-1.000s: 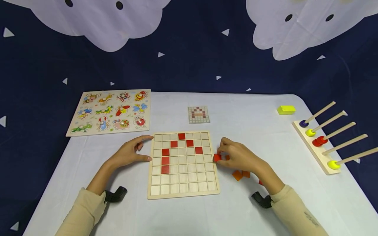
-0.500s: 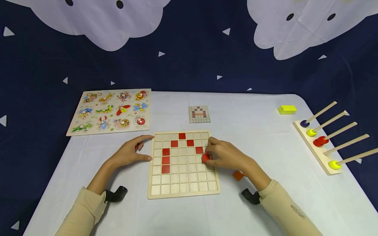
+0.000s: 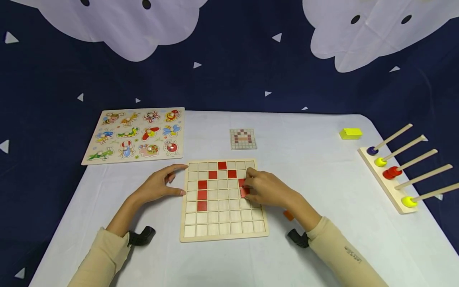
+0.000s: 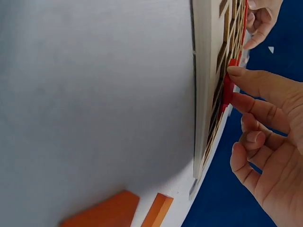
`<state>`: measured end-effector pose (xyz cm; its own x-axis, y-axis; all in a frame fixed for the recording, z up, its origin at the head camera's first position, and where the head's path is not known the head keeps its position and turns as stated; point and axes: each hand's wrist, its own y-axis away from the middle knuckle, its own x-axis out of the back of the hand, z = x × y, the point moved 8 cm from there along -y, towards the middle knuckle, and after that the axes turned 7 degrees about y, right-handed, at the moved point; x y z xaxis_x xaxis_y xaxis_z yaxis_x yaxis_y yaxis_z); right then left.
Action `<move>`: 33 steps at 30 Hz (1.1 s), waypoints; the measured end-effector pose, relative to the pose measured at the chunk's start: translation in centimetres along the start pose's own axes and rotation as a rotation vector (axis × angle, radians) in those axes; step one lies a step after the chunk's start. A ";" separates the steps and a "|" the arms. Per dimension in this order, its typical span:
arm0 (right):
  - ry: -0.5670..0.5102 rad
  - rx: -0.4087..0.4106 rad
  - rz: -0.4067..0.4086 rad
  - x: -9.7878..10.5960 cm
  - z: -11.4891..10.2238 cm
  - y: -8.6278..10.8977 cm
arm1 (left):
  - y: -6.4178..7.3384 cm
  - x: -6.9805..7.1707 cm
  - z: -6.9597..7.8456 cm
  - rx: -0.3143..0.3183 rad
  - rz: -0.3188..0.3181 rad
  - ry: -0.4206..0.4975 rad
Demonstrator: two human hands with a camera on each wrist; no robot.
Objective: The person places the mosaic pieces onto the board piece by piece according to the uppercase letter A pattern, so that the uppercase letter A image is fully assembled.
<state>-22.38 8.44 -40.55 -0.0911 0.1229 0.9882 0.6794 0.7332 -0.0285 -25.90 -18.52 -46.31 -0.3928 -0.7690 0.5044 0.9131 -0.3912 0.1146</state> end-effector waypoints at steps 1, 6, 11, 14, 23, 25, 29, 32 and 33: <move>0.005 0.000 0.001 0.0 0.0 0.1 | 0.0 0.0 0.0 0.000 -0.001 0.001; 0.016 -0.001 0.011 0.1 0.0 0.2 | -0.2 -0.1 0.2 -0.001 -0.003 0.003; 0.023 -0.002 0.026 0.1 -0.2 0.4 | -0.2 -0.2 0.3 0.004 -0.006 0.003; 0.023 -0.005 0.034 0.2 -0.2 0.6 | -0.1 -0.3 0.3 0.009 -0.007 0.001; -0.103 -0.125 0.015 1.2 2.1 3.4 | -0.1 -0.2 0.2 0.015 -0.010 0.005; -0.116 -0.158 0.007 1.4 2.8 4.5 | -0.1 -0.2 0.2 0.012 -0.010 -0.002; -0.116 -0.208 0.000 1.6 4.2 6.7 | 0.0 -0.1 0.1 0.010 -0.011 -0.005; -0.114 -0.238 0.000 1.8 5.1 8.3 | 0.0 0.0 0.0 0.008 -0.009 -0.011; -0.119 -0.251 0.000 1.8 5.3 8.8 | 0.1 0.0 0.0 0.008 -0.008 -0.015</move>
<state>-20.46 18.66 -39.82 -0.1661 0.2110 0.9633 0.8370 0.5467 0.0246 -25.85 -18.55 -46.32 -0.3985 -0.7581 0.5162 0.9108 -0.3934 0.1253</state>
